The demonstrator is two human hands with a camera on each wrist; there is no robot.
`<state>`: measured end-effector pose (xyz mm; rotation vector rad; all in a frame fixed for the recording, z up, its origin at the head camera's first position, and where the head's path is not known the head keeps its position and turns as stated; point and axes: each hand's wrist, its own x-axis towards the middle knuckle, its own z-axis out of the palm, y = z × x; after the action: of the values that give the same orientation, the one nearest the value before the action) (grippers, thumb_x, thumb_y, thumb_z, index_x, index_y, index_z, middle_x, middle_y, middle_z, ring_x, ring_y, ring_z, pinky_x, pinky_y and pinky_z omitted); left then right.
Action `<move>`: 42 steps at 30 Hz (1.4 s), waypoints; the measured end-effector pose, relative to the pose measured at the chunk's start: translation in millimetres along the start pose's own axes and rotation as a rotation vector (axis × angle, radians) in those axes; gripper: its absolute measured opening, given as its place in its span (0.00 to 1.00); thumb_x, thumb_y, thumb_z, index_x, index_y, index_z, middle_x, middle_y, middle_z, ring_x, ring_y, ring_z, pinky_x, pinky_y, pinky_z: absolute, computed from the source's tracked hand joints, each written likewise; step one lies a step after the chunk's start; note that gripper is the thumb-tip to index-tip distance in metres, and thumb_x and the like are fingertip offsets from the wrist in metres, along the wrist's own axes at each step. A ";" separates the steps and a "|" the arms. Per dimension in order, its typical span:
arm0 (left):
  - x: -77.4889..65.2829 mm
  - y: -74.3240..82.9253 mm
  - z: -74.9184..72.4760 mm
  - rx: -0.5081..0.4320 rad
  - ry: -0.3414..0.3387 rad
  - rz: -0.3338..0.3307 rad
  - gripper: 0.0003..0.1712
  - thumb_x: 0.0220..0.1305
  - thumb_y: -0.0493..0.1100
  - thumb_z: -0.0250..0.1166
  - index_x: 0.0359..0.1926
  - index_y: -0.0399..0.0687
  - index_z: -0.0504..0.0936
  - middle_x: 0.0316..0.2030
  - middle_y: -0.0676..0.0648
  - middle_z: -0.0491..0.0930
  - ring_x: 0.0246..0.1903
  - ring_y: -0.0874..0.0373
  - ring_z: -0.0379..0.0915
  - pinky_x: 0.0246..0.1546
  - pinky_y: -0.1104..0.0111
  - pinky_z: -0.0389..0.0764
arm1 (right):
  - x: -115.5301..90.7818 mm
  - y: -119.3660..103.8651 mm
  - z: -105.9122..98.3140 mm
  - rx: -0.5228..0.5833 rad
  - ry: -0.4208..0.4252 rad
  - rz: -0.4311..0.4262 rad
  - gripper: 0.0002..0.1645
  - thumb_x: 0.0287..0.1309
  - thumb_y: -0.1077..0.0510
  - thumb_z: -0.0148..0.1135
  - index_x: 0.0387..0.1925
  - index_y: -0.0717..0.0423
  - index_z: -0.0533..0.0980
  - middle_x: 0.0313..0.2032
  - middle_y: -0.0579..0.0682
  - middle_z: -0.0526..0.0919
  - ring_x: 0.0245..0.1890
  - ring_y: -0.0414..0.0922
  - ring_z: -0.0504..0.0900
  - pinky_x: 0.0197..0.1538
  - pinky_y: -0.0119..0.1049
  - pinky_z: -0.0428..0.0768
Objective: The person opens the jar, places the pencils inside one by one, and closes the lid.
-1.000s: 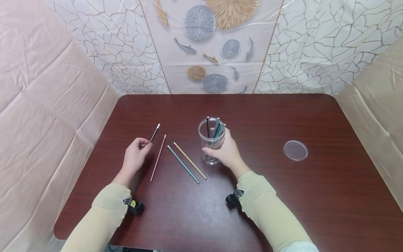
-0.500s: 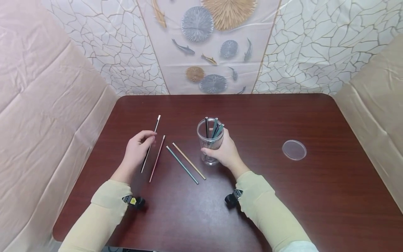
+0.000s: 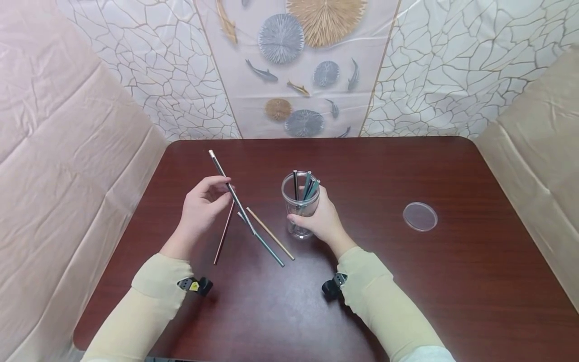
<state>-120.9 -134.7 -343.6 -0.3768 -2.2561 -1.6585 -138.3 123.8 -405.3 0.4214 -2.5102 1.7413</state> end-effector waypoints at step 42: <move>17.0 27.0 70.3 -0.105 0.159 0.297 0.05 0.62 0.33 0.61 0.39 0.36 0.76 0.25 0.42 0.81 0.26 0.52 0.79 0.26 0.71 0.76 | -8.2 -7.7 2.9 0.028 0.022 0.006 0.49 0.38 0.64 0.75 0.59 0.67 0.57 0.54 0.65 0.73 0.53 0.56 0.73 0.57 0.50 0.67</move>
<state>-132.6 -59.2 -332.8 -0.5546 -1.8996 -1.5935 -128.1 120.1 -401.0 0.3946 -2.4772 1.7752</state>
